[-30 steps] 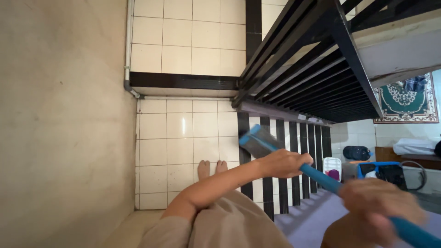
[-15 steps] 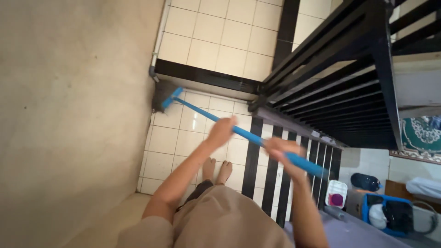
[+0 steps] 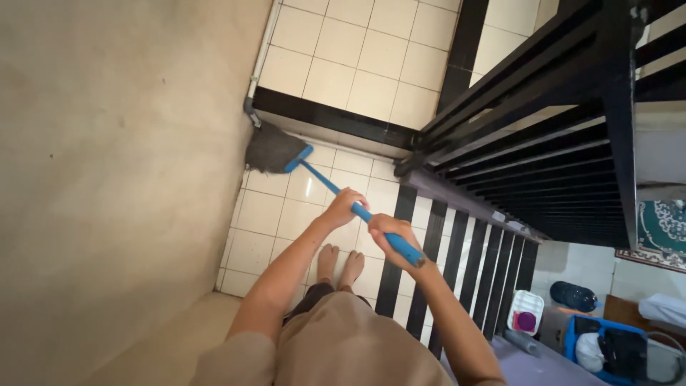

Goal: Mopping the tiled floor at the landing and on the stairs.

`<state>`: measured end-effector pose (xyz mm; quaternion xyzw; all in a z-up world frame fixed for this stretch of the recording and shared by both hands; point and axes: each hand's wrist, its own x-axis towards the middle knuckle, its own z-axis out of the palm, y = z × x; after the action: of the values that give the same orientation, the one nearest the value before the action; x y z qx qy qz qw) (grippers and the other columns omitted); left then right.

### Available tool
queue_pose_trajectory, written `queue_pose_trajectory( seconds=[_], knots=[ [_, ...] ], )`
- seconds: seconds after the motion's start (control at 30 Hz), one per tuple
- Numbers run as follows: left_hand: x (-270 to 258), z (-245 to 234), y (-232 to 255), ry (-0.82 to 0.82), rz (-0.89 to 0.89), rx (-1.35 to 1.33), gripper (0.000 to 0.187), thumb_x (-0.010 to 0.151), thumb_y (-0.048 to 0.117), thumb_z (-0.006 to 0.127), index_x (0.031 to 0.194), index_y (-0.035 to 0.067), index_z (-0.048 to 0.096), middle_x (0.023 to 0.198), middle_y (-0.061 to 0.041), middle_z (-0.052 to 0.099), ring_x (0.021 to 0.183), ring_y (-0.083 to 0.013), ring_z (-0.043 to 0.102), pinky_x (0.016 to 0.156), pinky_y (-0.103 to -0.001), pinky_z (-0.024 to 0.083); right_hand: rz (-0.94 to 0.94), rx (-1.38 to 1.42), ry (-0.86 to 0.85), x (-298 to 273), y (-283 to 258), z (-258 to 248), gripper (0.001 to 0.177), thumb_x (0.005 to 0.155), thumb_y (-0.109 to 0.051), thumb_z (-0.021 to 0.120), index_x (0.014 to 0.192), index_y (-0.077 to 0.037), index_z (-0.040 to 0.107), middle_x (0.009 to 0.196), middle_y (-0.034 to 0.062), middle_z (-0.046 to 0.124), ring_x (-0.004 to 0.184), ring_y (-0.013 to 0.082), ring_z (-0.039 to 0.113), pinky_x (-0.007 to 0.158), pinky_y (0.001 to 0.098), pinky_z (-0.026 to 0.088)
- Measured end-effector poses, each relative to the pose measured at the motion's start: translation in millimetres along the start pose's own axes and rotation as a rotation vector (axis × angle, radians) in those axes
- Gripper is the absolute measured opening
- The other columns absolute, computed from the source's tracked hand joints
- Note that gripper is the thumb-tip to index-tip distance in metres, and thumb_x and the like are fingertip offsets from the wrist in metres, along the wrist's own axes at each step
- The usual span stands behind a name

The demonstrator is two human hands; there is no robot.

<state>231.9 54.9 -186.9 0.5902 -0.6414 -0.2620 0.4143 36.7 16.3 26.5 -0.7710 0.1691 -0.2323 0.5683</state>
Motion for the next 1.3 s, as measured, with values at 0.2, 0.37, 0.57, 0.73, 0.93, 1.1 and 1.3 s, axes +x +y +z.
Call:
queue_pose_trajectory(
  seconds=[0.2,0.37,0.57,0.73,0.93,1.1,1.3],
  knots=[
    [14.5,37.9,45.1,-0.148,0.001,-0.136,0.009,0.077,0.005,0.073,0.082,0.012,0.074,0.084,-0.007,0.075,0.086,-0.0300,0.068,0.085,-0.041,0.050,0.009,-0.071,0.039,-24.8,-38.8,-29.3,0.020,0.097,-0.009,0.061,0.077,-0.004,0.058,0.083,0.0095,0.066,0.074,0.0216,0.066,0.071,0.0335,0.054],
    [18.0,69.3,98.1,-0.214,0.086,-0.309,0.011,0.080,0.005,0.074,0.089,0.010,0.073,0.088,-0.008,0.075,0.089,-0.0301,0.069,0.086,-0.041,0.051,0.228,-0.181,0.056,-45.5,-80.9,-47.6,0.008,0.089,-0.003,0.063,0.082,0.001,0.064,0.075,0.0122,0.063,0.067,0.0255,0.064,0.066,0.0359,0.051],
    [7.8,141.7,123.6,-0.393,-0.006,-0.598,0.028,0.078,0.012,0.075,0.105,0.004,0.070,0.102,-0.012,0.071,0.099,-0.0278,0.069,0.087,-0.039,0.054,0.247,-0.373,0.151,-70.3,-89.9,-48.7,0.011,0.085,-0.005,0.071,0.077,0.000,0.066,0.072,0.0137,0.064,0.066,0.0290,0.066,0.063,0.0366,0.053],
    [31.3,173.5,173.2,-0.444,0.293,-0.671,0.027,0.100,0.032,0.063,0.114,0.009,0.068,0.110,-0.008,0.073,0.104,-0.0254,0.071,0.090,-0.036,0.059,0.040,-0.363,0.262,-82.5,-98.4,-70.0,0.016,0.090,-0.007,0.068,0.075,-0.002,0.064,0.066,0.0104,0.065,0.056,0.0217,0.066,0.056,0.0317,0.052],
    [72.2,133.2,234.5,-0.582,0.254,-0.514,0.028,0.094,0.032,0.063,0.108,0.009,0.070,0.094,-0.008,0.077,0.088,-0.0236,0.075,0.079,-0.035,0.058,-0.144,-0.351,0.436,-67.0,-135.0,-89.9,0.025,0.096,-0.010,0.065,0.072,-0.004,0.063,0.068,0.0077,0.067,0.053,0.0152,0.063,0.051,0.0268,0.050],
    [59.3,113.1,198.7,-0.531,0.325,-0.597,0.030,0.089,0.023,0.071,0.115,0.008,0.065,0.098,-0.010,0.074,0.089,-0.0272,0.072,0.077,-0.037,0.055,-0.278,-0.218,0.412,-63.3,-116.7,-79.8,0.035,0.097,-0.010,0.064,0.063,-0.007,0.055,0.059,0.0030,0.059,0.049,0.0107,0.057,0.049,0.0263,0.049],
    [40.5,88.9,125.7,-0.592,0.136,-0.458,0.023,0.094,0.019,0.068,0.106,0.012,0.050,0.080,-0.007,0.062,0.073,-0.0243,0.067,0.067,-0.039,0.049,-0.295,-0.036,0.417,-68.0,-34.9,-55.9,0.038,0.094,-0.009,0.064,0.059,-0.012,0.048,0.053,-0.0027,0.049,0.044,0.0099,0.048,0.046,0.0256,0.042]
  ],
)
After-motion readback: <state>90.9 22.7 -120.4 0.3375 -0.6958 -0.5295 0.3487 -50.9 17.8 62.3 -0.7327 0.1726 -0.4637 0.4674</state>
